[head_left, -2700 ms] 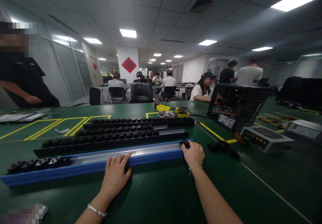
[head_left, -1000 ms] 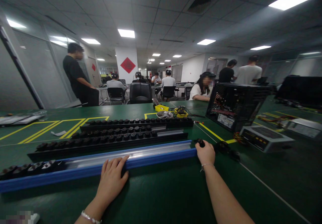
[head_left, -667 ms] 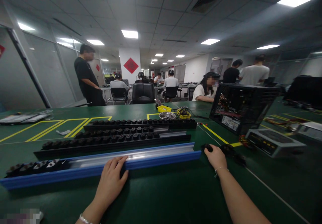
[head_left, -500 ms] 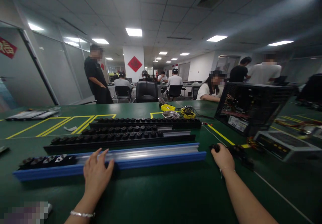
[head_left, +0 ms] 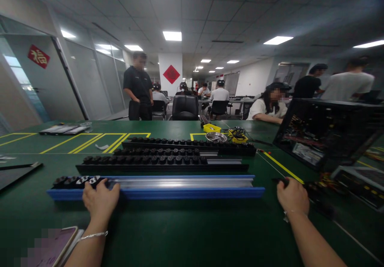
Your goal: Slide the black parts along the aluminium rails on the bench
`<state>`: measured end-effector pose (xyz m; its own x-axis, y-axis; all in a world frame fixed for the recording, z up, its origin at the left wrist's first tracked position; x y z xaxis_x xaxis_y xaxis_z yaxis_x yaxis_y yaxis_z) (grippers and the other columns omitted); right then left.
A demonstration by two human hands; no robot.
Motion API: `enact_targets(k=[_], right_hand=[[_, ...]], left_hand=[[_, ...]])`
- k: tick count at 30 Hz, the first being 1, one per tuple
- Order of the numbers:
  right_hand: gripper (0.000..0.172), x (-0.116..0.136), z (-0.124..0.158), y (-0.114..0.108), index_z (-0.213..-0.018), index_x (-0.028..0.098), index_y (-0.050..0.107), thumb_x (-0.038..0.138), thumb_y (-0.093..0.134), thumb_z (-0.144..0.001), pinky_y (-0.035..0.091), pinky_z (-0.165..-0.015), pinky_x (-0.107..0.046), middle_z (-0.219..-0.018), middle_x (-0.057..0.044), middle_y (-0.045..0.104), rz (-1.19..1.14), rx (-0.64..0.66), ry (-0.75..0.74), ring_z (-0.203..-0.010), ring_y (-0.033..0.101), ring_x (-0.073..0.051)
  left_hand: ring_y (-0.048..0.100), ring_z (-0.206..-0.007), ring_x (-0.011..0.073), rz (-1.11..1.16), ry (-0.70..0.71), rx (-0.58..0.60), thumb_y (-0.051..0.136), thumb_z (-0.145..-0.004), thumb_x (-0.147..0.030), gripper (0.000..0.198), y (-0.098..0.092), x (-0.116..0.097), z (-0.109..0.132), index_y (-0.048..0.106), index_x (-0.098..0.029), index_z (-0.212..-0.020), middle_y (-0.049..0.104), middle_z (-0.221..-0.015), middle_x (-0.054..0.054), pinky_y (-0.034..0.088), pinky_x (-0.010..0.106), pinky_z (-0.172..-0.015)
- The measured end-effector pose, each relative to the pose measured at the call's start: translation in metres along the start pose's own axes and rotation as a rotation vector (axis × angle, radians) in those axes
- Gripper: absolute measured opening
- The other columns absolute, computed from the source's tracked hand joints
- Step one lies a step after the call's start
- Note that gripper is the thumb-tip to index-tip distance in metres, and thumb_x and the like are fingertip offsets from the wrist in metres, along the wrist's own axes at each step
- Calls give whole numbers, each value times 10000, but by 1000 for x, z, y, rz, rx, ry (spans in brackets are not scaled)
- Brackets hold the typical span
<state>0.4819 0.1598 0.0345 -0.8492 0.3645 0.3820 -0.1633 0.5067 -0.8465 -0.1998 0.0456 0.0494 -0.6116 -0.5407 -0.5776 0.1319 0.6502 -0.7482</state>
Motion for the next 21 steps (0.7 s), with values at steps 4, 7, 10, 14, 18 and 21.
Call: enact_targets(k=[4,7,10,14,18,21], right_hand=[[412,24,17,-12,-920,150,573,426,280,-832,442,-657,-362,-846,-128,588,-84,-7,-94,-816,550,-253],[428,59,40,-15,-785,174,579,468,274,-845,432,-711,-361,-816,-117,602,-133,23,-268,-805,552,-238],[440,97,68,-16,-844,184,604,435,244,-871,390,-841,-355,-939,-101,627,-202,10,-476,-940,534,-223],[397,126,94,-2,-911,237,624,422,274,-874,270,-974,-392,-1007,-34,633,-174,112,-611,-1004,510,-196],[381,130,102,5,-870,252,623,482,319,-854,205,-1003,-433,-944,-18,630,-129,182,-637,-960,509,-196],[348,128,101,5,-877,244,612,514,402,-813,204,-1005,-437,-943,-24,617,-113,176,-631,-964,503,-205]], left_hand=[[201,-1296,365,-36,-54,42,424,-774,-460,522,0,8,-8,489,-146,-1186,182,-1433,135,240,513,-1011],[198,-1295,372,-55,-76,53,412,-775,-477,548,-3,9,-9,497,-142,-1201,250,-1398,158,231,507,-1018],[209,-1283,392,-33,-63,49,400,-772,-488,572,-4,7,-8,507,-127,-1202,286,-1364,189,236,520,-1009],[207,-1280,393,6,-70,21,413,-754,-488,556,-2,10,-7,534,-148,-1177,302,-1357,180,258,534,-989],[217,-1272,385,8,-68,12,402,-757,-488,528,4,14,-9,552,-185,-1163,314,-1360,143,272,530,-977],[230,-1261,394,8,-65,16,393,-758,-492,517,6,13,-9,561,-199,-1150,320,-1368,101,274,535,-973]])
Point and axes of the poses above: each hand's wrist, its own z-axis away from the middle knuckle, its own y-axis out of the palm, x = y × z, the point moved 8 cm from there along -z, towards the middle knuckle
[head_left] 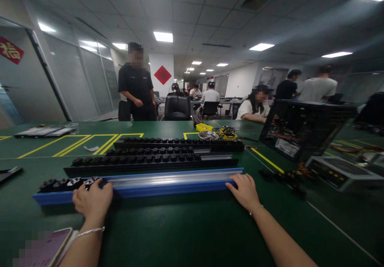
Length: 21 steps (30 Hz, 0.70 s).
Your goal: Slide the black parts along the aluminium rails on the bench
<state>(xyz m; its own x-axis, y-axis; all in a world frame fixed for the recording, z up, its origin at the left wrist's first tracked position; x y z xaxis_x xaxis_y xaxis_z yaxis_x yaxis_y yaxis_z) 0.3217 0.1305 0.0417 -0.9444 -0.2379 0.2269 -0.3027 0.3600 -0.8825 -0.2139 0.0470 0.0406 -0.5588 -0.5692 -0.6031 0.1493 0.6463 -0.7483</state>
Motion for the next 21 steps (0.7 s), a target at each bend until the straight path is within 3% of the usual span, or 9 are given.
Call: enact_targets(k=[12,21], right_hand=[[258,0,1,-1,-875,260,599,460,452,-806,213,-991,-432,-895,-5,619,-39,-22,0,-929,510,-197],[226,0,3,-4,-825,252,596,430,458,-807,249,-931,-424,-887,-7,625,-63,-37,-20,-907,514,-199]], left_hand=[[213,-1291,358,23,58,-7,372,-772,-464,498,-8,-22,26,601,-189,-1118,358,-1334,142,253,510,-1019],[360,-1213,314,-10,112,-49,359,-796,-426,453,-7,-27,30,643,-195,-1063,443,-1237,134,297,441,-1015]])
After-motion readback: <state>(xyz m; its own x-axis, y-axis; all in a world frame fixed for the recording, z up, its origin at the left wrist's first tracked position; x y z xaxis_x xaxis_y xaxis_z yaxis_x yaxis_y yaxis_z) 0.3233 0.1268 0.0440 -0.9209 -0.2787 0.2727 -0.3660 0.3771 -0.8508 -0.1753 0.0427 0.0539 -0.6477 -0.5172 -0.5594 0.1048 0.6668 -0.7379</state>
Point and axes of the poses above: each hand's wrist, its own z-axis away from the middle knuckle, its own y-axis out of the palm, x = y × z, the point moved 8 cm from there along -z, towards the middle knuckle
